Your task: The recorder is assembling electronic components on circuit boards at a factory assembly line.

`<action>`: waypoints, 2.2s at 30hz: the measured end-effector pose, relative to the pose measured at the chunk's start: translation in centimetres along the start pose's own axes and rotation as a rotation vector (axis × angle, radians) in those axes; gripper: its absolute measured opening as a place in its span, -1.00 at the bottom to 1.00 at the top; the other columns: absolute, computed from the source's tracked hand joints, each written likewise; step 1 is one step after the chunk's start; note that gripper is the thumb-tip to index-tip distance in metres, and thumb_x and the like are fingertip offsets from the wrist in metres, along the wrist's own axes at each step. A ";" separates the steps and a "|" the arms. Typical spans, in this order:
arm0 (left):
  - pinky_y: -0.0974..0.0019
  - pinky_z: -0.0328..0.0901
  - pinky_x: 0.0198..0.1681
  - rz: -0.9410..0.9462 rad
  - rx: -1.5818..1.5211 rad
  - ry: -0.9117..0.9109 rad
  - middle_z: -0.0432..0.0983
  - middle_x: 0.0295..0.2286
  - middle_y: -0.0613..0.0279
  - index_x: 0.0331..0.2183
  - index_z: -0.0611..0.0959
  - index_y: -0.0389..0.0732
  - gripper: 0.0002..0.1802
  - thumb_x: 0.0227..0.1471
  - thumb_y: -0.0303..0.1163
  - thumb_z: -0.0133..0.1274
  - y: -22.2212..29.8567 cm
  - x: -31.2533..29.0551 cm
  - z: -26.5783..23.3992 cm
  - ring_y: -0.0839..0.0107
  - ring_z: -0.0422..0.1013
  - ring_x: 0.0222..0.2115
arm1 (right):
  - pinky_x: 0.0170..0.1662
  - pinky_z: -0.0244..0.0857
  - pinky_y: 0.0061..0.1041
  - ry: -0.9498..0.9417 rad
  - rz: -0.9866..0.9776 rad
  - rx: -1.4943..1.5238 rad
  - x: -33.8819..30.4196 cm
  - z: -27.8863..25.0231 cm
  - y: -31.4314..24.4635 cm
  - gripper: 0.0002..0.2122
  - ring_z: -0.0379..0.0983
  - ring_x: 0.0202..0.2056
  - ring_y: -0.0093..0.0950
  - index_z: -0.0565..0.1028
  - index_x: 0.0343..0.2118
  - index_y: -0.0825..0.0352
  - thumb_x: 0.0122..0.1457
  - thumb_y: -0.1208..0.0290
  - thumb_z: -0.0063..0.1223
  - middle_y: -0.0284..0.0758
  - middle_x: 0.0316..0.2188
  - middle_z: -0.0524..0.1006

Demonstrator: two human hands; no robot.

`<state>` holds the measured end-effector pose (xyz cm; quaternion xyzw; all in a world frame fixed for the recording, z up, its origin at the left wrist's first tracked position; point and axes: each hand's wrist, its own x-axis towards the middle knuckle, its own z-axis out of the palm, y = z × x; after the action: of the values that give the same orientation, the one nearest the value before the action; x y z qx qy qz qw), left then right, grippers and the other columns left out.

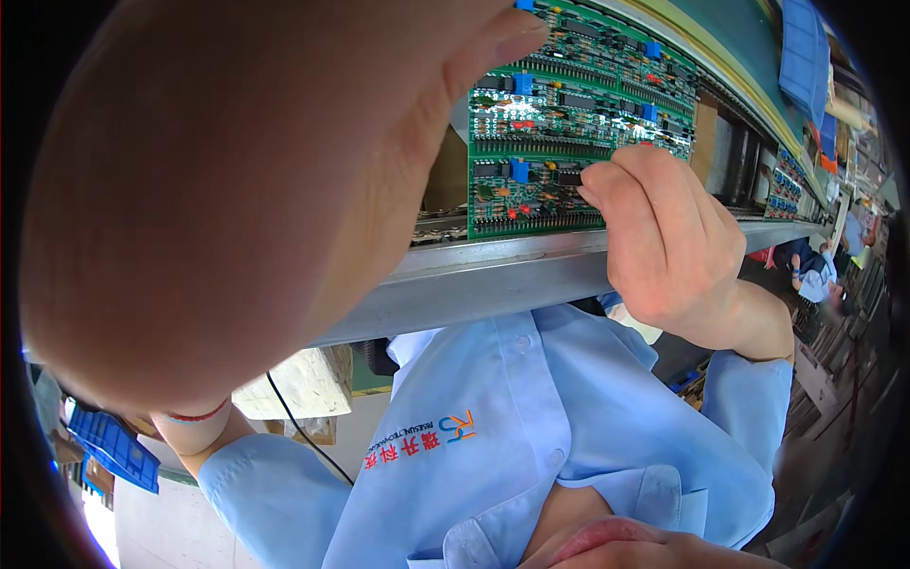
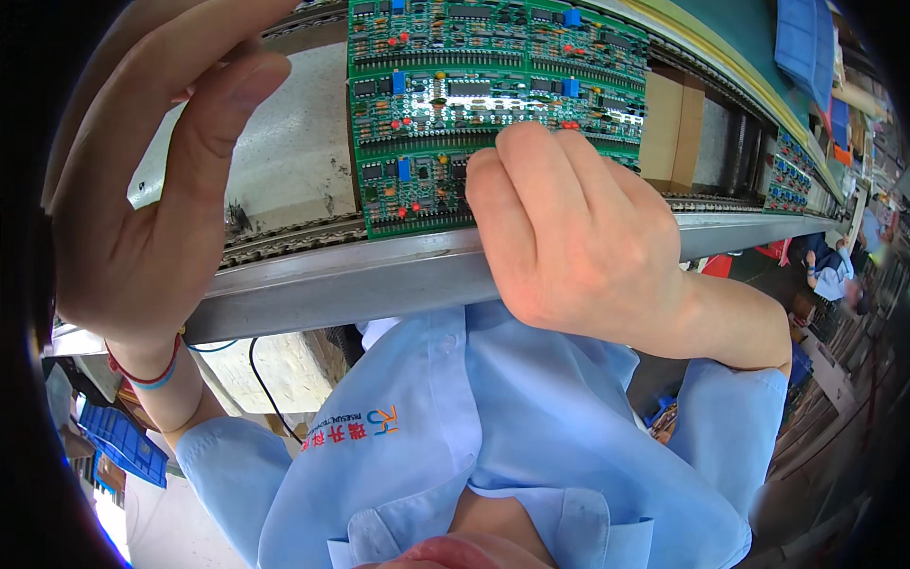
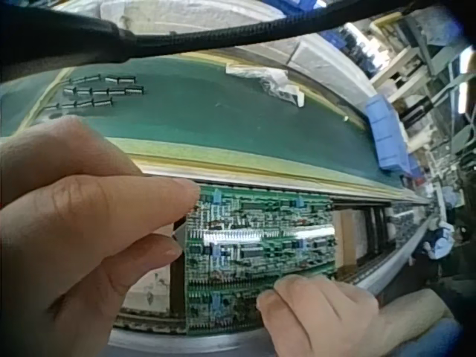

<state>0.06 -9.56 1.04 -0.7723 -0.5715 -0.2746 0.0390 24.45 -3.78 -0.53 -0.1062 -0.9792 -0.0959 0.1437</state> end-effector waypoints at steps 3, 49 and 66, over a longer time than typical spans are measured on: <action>0.47 0.42 -0.28 0.009 -0.018 -0.021 0.66 -0.35 0.14 -0.21 0.74 -0.30 -0.75 -0.02 -0.53 0.31 0.1 0.2 0.4 0.42 0.56 -0.37 | -0.54 0.31 -0.60 -0.128 0.041 0.011 0.7 -1.4 -0.6 -0.76 0.45 -0.49 -0.45 0.53 -0.35 0.45 -0.13 0.52 0.21 -0.24 -0.37 0.46; 0.25 0.26 -0.50 -0.394 -0.300 -0.355 0.52 -0.52 0.17 -0.45 0.69 -0.25 -0.72 0.10 -0.21 0.23 1.0 0.8 1.8 0.17 0.43 -0.56 | -0.60 0.10 -0.69 0.121 0.065 0.541 -2.8 -0.7 -3.4 -0.72 0.27 -0.60 -0.68 0.65 -0.29 0.29 -0.14 0.39 0.18 -0.45 -0.27 0.52; 0.27 0.24 -0.48 -0.423 -0.365 -0.495 0.47 -0.53 0.13 -0.46 0.61 -0.34 -0.65 0.19 -0.22 0.16 0.3 1.7 1.5 0.22 0.34 -0.58 | -0.63 0.11 -0.62 -0.020 0.328 0.455 1.8 -0.6 -6.1 -0.79 0.35 -0.58 -0.57 0.64 -0.36 0.33 -0.03 0.33 0.13 -0.25 -0.30 0.58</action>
<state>1.24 -7.63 0.65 -0.6745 -0.6521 -0.1789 -0.2963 21.45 -9.46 -0.36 -0.2292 -0.9466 0.1522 0.1679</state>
